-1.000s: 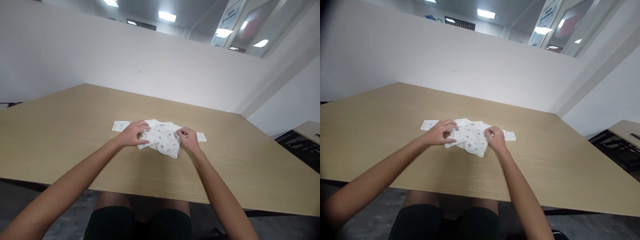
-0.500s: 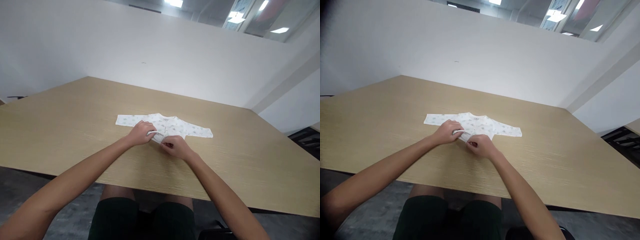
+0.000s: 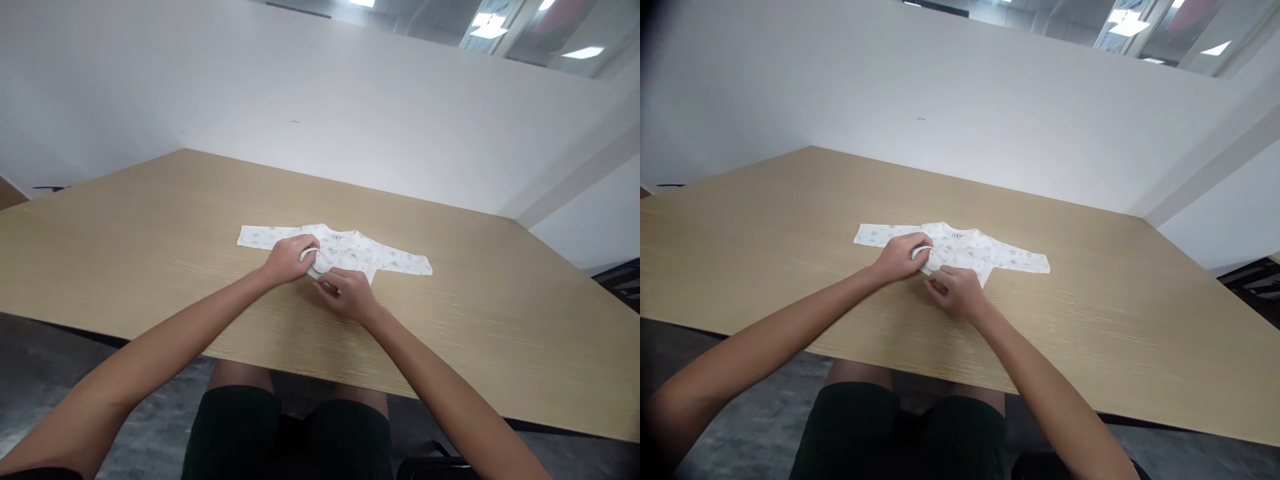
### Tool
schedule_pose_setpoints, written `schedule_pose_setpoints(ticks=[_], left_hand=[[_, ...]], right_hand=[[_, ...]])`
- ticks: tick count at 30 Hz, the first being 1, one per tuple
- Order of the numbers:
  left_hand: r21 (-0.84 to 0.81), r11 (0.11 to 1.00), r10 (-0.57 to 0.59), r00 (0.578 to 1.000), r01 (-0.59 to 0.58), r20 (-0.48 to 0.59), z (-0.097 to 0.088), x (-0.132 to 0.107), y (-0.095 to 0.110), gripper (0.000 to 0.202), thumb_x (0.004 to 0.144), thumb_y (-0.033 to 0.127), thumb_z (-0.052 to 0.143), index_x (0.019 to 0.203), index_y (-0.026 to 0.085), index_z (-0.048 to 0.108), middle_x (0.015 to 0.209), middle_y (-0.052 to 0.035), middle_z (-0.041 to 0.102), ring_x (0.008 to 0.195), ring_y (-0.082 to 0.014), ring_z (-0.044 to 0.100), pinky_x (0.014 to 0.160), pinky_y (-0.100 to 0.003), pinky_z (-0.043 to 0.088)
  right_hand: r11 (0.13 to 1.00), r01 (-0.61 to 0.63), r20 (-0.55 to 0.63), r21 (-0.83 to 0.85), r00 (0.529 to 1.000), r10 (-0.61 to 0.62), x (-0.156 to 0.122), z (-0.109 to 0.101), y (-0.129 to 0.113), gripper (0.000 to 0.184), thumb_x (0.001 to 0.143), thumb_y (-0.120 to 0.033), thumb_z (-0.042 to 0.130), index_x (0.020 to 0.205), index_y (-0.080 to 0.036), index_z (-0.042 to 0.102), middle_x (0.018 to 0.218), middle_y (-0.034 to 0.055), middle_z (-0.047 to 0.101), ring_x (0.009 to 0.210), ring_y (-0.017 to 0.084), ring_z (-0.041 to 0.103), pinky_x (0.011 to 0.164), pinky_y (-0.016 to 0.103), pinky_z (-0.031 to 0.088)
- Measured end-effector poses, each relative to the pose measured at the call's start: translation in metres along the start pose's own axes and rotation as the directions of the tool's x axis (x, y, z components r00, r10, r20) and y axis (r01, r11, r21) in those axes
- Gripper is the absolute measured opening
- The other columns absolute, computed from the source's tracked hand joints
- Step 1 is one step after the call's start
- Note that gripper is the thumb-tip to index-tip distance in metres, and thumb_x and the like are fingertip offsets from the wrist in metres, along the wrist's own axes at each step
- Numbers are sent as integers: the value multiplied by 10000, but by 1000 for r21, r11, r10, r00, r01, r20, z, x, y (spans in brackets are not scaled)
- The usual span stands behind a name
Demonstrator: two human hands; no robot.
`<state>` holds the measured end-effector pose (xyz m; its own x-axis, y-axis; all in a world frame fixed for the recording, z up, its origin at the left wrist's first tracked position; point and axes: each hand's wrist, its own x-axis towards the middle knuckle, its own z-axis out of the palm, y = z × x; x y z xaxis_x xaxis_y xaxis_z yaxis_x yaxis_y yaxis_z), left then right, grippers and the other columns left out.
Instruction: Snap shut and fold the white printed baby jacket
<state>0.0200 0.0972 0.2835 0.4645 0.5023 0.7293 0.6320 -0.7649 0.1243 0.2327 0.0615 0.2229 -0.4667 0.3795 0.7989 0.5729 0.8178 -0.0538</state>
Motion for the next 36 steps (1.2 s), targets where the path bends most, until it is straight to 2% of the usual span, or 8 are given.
schedule_pose_setpoints(ticks=[3,8,13,18,22,24,30,36], left_hand=[[-132,990,-60,993,46,-102,-1,4,8,118,912,259,575,951,194,665,932,-18,731,860,-173,655,809,-320,480],[-317,924,-225,974,215,5,-13,9,-2,362,990,492,535,906,175,689,889,-50,730,847,-191,654,768,-317,499],[134,903,-430,875,409,221,-19,9,-36,560,1048,519,305,1021,166,738,1231,-137,742,1159,-315,659,1020,-462,487],[367,845,-512,790,390,338,-14,6,-48,700,1073,504,160,1632,184,433,1741,-55,269,1637,-287,198,1331,-495,165],[370,877,-436,832,307,343,-15,5,-60,657,1067,488,216,1612,222,469,1722,-15,318,1619,-247,261,1332,-474,203],[354,893,-395,864,279,314,-16,5,-64,629,1055,483,273,1558,216,541,1686,-36,396,1589,-260,330,1316,-487,247],[210,953,-241,966,218,93,-21,6,-33,418,1007,417,451,1199,195,749,1380,-92,693,1307,-262,609,1154,-436,447],[-28,992,130,966,-127,223,-24,-1,14,295,981,448,584,850,207,693,934,-51,688,911,-202,626,870,-369,484]], right_hand=[[987,-124,70,-104,989,132,2,4,-9,228,1000,-332,588,932,-169,733,807,12,661,648,118,495,607,298,272],[968,-206,214,-145,948,234,6,5,-9,272,995,-354,625,1185,-210,758,926,41,691,788,174,572,654,306,302],[942,-320,229,-105,914,336,9,-4,-5,180,1000,-306,643,995,-151,734,975,67,700,852,187,592,715,315,337],[980,-171,458,106,883,104,7,-27,-2,106,973,-190,648,877,-148,661,867,34,647,791,147,529,747,291,376],[932,-282,685,227,726,52,2,-54,-5,129,963,-231,644,846,-183,672,752,-18,598,672,112,477,626,273,345],[905,-332,706,267,707,51,1,-63,-6,108,951,-238,652,876,-199,718,749,-24,609,669,105,481,619,268,350],[861,-368,485,351,858,169,3,-67,18,290,1004,-404,634,858,-167,719,716,-10,564,666,104,452,622,265,359],[885,-316,474,342,871,128,-3,-59,18,263,951,-370,709,791,-163,677,694,-14,558,646,104,466,616,263,356]])
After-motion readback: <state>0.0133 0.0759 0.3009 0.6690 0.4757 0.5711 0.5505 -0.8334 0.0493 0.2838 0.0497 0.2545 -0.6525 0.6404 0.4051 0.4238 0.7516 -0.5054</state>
